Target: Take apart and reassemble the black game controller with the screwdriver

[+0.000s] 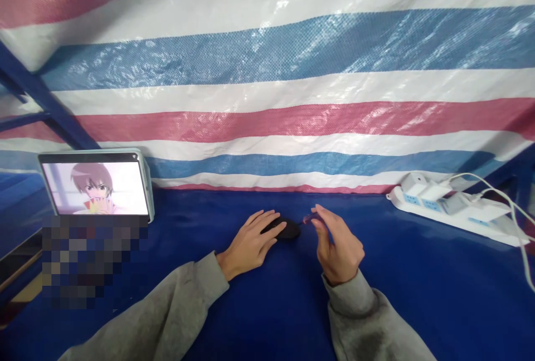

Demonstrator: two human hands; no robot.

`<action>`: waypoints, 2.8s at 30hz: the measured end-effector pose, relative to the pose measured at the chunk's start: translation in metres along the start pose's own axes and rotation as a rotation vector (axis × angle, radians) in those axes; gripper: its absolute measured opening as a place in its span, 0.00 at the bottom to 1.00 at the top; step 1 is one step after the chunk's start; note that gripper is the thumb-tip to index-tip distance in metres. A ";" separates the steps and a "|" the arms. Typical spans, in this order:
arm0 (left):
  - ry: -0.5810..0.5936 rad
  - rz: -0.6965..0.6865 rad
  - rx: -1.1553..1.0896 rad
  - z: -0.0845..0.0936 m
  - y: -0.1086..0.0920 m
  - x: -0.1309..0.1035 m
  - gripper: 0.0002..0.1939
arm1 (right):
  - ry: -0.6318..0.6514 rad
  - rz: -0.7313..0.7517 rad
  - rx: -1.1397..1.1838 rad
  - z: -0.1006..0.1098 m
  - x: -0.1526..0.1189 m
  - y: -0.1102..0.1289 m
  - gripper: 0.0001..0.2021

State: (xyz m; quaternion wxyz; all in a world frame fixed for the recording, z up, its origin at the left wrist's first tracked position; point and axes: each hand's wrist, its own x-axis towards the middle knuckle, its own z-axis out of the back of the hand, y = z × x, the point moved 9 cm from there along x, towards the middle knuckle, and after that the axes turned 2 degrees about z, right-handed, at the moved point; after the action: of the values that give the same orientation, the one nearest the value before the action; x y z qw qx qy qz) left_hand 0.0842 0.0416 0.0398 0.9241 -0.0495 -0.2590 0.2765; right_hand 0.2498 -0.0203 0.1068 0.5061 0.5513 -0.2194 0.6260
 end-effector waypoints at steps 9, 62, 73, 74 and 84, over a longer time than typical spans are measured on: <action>-0.009 0.013 -0.003 0.000 0.000 0.001 0.21 | 0.110 -0.018 0.051 -0.014 0.008 -0.001 0.14; -0.095 -0.072 0.083 0.002 -0.006 0.000 0.18 | 0.044 -0.102 0.106 -0.022 0.007 0.001 0.23; -0.111 -0.103 0.062 0.003 -0.006 -0.001 0.18 | 0.047 -0.049 0.036 -0.019 0.012 0.006 0.23; -0.106 -0.103 0.061 0.002 -0.006 -0.001 0.18 | 0.060 -0.039 0.044 -0.020 0.012 0.007 0.24; -0.129 -0.109 0.074 0.005 -0.008 0.000 0.19 | 0.053 -0.078 0.070 -0.020 0.007 0.001 0.27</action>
State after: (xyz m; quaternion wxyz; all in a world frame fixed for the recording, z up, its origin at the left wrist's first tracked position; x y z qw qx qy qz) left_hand 0.0857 0.0345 0.0458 0.9205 0.0169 -0.3097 0.2376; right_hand 0.2403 -0.0008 0.1078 0.5161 0.5599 -0.1620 0.6276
